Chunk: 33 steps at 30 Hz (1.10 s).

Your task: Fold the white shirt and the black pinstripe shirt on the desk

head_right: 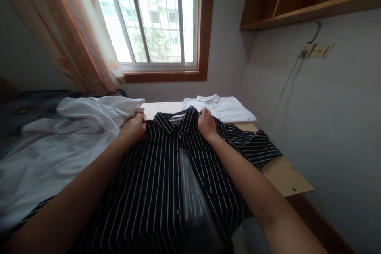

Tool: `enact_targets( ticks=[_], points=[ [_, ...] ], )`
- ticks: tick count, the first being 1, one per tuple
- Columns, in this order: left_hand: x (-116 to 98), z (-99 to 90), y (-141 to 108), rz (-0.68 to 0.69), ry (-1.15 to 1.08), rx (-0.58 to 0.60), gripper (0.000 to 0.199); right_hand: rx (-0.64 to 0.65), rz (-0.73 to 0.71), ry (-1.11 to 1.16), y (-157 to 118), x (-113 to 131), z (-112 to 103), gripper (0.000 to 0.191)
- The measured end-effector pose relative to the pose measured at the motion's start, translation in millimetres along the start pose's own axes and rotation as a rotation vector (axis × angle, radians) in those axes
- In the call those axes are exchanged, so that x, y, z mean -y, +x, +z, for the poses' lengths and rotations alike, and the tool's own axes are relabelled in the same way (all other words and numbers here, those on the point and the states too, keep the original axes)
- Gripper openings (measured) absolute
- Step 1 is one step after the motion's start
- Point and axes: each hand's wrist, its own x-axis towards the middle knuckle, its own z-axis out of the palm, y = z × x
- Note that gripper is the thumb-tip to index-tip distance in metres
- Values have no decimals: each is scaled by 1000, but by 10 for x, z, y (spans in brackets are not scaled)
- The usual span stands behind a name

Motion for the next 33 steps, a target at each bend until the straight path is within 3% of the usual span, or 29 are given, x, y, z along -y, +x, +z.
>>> enact_targets(
  ticks=[5, 10, 13, 16, 20, 24, 28, 31, 33],
  points=[
    [-274, -99, -11, 17, 97, -111, 33, -98, -42, 30, 233, 12, 8, 9],
    [-255, 143, 66, 4, 141, -88, 36, -90, 32, 53, 220, -15, 267, 12],
    [-175, 304, 85, -18, 141, -50, 40, -8, 47, 63, 158, -69, 417, 16],
    [-139, 382, 39, -33, 170, -24, 43, 184, -63, 54, 70, -144, 482, 27],
    [-243, 341, -104, 1, 195, 4, 49, 295, -180, -39, -30, -141, 398, 49],
    [-464, 292, -276, 197, 164, 67, 35, 337, -167, -116, -92, 107, 211, 32],
    [-605, 387, -430, 362, 74, 158, 27, 501, -135, -105, -221, 420, 96, 22],
    [-589, 517, -508, 396, 14, 109, 29, 581, -129, -147, -371, 542, 66, 23],
    [-539, 598, -533, 388, -35, 61, 30, 551, -127, -204, -464, 557, 52, 25]
  ],
)
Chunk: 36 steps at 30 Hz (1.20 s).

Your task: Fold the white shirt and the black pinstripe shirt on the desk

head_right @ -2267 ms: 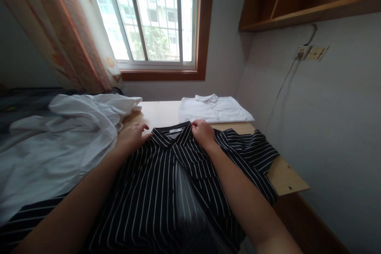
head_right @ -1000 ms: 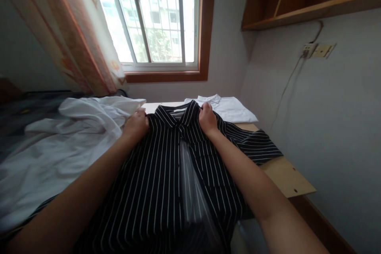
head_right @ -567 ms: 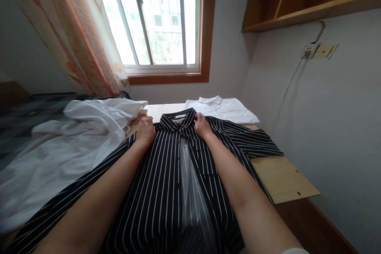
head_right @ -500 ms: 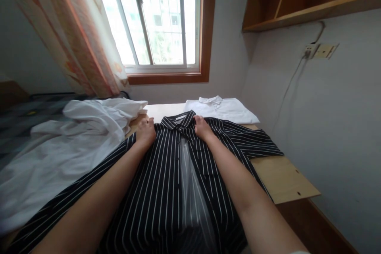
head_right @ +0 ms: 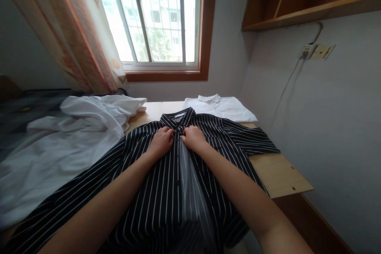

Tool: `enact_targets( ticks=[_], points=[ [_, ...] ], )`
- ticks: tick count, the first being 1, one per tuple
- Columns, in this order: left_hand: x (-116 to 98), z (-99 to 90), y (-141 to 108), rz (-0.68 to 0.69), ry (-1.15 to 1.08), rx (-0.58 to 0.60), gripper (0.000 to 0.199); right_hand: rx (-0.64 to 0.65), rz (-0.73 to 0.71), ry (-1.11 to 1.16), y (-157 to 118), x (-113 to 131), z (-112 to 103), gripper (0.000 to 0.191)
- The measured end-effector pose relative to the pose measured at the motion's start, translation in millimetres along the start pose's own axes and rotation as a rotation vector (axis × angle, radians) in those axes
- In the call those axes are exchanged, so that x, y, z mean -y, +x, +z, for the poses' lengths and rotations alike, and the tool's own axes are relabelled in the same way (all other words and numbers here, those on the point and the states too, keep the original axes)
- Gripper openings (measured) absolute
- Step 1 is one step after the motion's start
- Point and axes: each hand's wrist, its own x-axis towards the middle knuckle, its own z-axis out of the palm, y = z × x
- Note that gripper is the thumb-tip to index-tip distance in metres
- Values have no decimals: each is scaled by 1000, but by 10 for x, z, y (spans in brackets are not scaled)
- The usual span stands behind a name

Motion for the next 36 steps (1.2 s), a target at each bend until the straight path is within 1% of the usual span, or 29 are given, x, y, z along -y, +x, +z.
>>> enact_targets(
  ticks=[2, 6, 9, 13, 16, 19, 23, 25, 27, 29, 33, 36],
  points=[
    [52, 60, -22, 4, -46, -16, 32, -35, 31, -46, -67, -10, 22, 27],
    [110, 112, -25, 26, -79, 53, 39, -8, 66, -39, -139, -62, -6, 21],
    [93, 113, -19, 21, -42, 103, 44, 1, 71, -42, -185, -58, -80, 14],
    [59, 102, -25, 5, -18, 141, 47, -51, 33, -109, -248, 5, -150, 12],
    [63, 112, -30, -2, -7, 149, 47, -31, 28, 21, -234, 36, -132, 14],
    [81, 136, -25, -3, -2, 136, 47, -28, 32, 169, -145, 53, -82, 15],
    [90, 159, -18, 0, -16, 129, 46, -43, 9, 219, -12, 100, -25, 12],
    [87, 162, -19, -2, -8, 138, 46, 11, -21, 211, 15, 125, 6, 8],
    [87, 163, -19, -8, 1, 143, 46, 108, -44, 195, 11, 134, 40, 6],
    [95, 159, -10, -17, -10, 132, 46, 178, -56, 195, -12, 124, 66, 5],
    [116, 133, 58, -39, -128, 84, 40, 218, -100, 278, -65, 74, 50, 9],
    [98, 106, 114, -107, -233, 40, 36, 257, -138, 365, -106, 39, -18, 12]
  ],
)
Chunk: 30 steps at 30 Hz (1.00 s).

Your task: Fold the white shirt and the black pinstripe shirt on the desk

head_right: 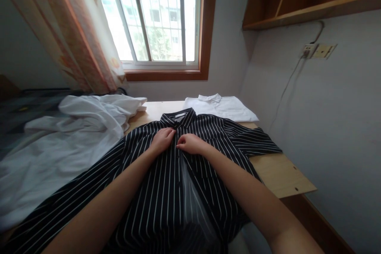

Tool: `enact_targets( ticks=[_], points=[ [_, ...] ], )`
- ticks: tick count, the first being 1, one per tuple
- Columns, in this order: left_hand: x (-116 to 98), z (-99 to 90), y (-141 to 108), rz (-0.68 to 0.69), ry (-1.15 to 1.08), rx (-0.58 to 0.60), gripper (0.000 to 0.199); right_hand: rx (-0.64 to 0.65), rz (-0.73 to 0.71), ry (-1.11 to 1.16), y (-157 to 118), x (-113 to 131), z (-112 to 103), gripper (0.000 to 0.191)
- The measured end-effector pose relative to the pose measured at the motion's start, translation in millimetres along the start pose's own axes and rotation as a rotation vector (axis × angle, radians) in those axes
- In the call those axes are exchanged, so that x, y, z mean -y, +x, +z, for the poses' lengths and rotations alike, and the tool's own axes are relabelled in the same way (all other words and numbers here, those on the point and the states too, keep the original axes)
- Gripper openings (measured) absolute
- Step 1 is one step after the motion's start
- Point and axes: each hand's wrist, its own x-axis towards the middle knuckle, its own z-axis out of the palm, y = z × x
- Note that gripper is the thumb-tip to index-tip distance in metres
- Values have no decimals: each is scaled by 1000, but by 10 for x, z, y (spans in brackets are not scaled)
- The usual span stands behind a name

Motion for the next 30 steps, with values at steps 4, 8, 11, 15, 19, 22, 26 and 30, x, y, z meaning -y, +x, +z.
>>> enact_targets(
  ticks=[4, 8, 11, 15, 19, 22, 26, 30],
  points=[
    [-77, -12, -14, -50, -1, -58, 27, 106, -12, 104, -113, -32, -105, 16],
    [-129, -27, -62, -50, 29, -73, 19, 131, 80, 138, -162, -133, -198, 17],
    [-138, -36, -71, -47, 33, -74, 17, -74, 130, 8, -78, -166, -217, 14],
    [-122, -28, -66, -46, 34, -79, 17, -210, 81, -75, 114, -99, -108, 14],
    [-81, -5, -49, -43, 19, -78, 15, -237, 44, -125, 208, -90, 75, 14],
    [-39, 9, -19, -44, 5, -75, 20, -283, 16, -105, 191, -174, 150, 15],
    [24, -4, 5, -1, -29, -39, 27, -294, -6, -18, 145, -270, 157, 16],
    [76, -49, -26, 56, -48, 11, 28, -303, -10, 8, 123, -271, 146, 14]
  ],
)
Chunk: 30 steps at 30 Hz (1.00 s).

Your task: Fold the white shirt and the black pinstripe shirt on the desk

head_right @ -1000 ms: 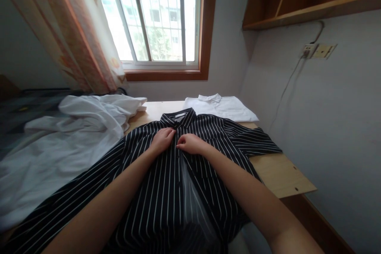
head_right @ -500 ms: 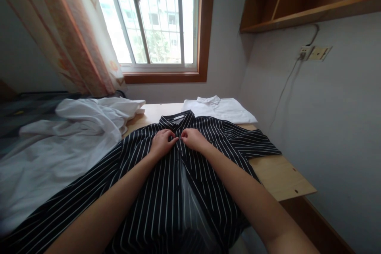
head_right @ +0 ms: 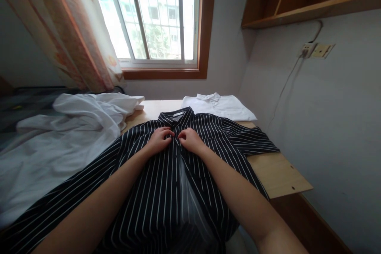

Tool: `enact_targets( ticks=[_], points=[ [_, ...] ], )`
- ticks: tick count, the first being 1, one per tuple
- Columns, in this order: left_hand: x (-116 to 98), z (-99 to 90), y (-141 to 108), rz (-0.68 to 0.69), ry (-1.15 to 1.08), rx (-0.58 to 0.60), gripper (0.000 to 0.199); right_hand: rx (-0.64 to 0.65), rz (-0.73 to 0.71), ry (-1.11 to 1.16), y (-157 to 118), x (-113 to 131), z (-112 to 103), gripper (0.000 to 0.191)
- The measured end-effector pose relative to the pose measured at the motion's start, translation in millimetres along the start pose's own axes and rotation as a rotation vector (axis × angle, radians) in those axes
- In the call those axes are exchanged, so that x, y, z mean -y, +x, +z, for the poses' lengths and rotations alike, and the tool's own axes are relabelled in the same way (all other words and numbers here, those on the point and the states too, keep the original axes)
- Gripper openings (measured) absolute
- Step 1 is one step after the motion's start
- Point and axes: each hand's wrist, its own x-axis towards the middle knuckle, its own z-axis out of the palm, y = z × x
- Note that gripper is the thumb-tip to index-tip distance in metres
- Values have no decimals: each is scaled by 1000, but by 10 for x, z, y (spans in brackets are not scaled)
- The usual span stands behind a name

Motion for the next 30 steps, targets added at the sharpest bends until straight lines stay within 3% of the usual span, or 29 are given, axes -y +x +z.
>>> enact_targets(
  ticks=[6, 13, 22, 26, 30],
  points=[
    [30, -45, -47, 54, -15, 59, 27, -15, 14, 1, -5, 39, -22, 13],
    [35, -60, -62, 115, -31, 42, 23, -23, 48, -30, -23, 45, 36, 29],
    [-97, -121, -119, 125, 85, 53, 23, -57, 85, -157, -24, 145, 68, 17],
    [-184, -147, -159, 154, 190, 39, 21, -48, 99, -124, -4, 128, 16, 6],
    [-214, -140, -163, 201, 180, 52, 17, -23, 101, -47, 0, 82, -43, 7]
  ],
)
